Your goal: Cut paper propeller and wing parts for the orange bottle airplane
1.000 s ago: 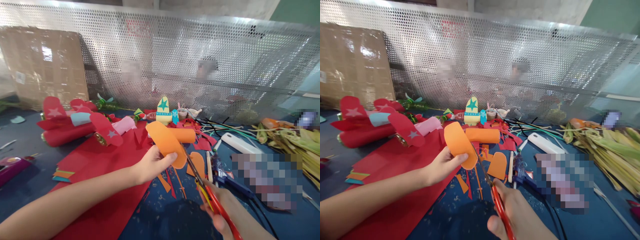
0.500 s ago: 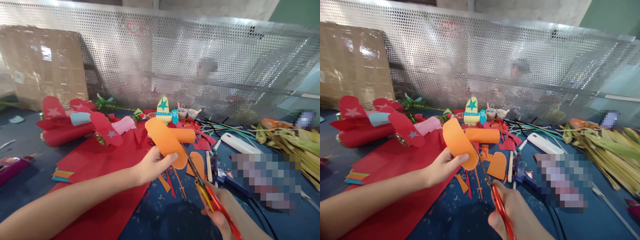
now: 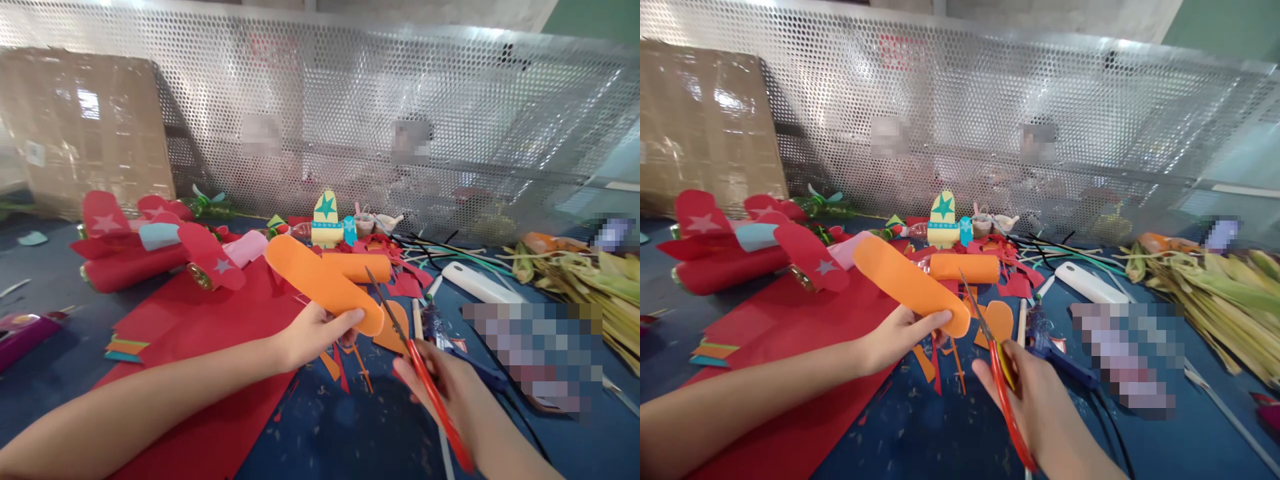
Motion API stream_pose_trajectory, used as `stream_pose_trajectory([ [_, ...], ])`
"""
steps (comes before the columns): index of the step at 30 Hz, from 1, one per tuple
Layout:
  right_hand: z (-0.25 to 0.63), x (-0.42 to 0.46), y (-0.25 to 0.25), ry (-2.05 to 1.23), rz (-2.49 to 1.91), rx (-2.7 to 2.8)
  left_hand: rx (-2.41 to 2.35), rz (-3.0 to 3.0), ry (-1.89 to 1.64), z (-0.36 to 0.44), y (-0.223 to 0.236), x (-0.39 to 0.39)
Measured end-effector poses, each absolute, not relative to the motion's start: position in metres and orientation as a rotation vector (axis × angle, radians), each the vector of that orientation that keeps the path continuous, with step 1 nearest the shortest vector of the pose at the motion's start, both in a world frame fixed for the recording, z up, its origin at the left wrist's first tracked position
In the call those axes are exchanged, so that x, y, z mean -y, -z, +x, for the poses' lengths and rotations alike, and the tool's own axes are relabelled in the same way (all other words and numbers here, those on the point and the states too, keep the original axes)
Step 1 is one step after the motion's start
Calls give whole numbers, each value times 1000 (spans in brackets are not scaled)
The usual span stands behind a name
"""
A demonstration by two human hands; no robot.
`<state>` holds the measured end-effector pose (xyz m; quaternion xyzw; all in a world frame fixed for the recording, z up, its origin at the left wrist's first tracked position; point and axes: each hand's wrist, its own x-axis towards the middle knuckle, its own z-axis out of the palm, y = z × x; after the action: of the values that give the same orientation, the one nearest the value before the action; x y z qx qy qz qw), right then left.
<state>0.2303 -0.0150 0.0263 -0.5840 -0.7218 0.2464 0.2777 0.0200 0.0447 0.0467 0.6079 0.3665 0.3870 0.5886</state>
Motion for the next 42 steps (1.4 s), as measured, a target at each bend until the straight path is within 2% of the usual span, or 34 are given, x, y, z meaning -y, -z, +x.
stream_pose_trajectory([
  [3, 233, 3, -26, -442, -1697, 1973, -804, 1380, -834, 22, -44, -45],
  [7, 232, -3, -31, -547, -1814, 2085, -763, 1378, -741, 23, -39, -46],
  [14, 232, 11, -33, -335, -1498, 2043, -604, 1325, -664, 25, -31, -41],
  [18, 232, 14, -39, -843, -1448, 1985, -568, 1429, -659, 26, -26, -36],
  [20, 230, 12, -40, -992, -1430, 1988, -568, 1476, -689, 26, -27, -35],
  [25, 229, 6, -38, -943, -1492, 2036, -788, 1379, -855, 25, -40, -43],
  [29, 230, 8, -39, -1089, -1456, 2063, -851, 1205, -937, 24, -35, -54],
  [32, 230, 10, -38, -1172, -1375, 1978, -838, 1137, -917, 23, -28, -57],
  [42, 219, 14, -30, -961, -1159, 2119, -827, 1172, -713, 23, -27, -51],
])
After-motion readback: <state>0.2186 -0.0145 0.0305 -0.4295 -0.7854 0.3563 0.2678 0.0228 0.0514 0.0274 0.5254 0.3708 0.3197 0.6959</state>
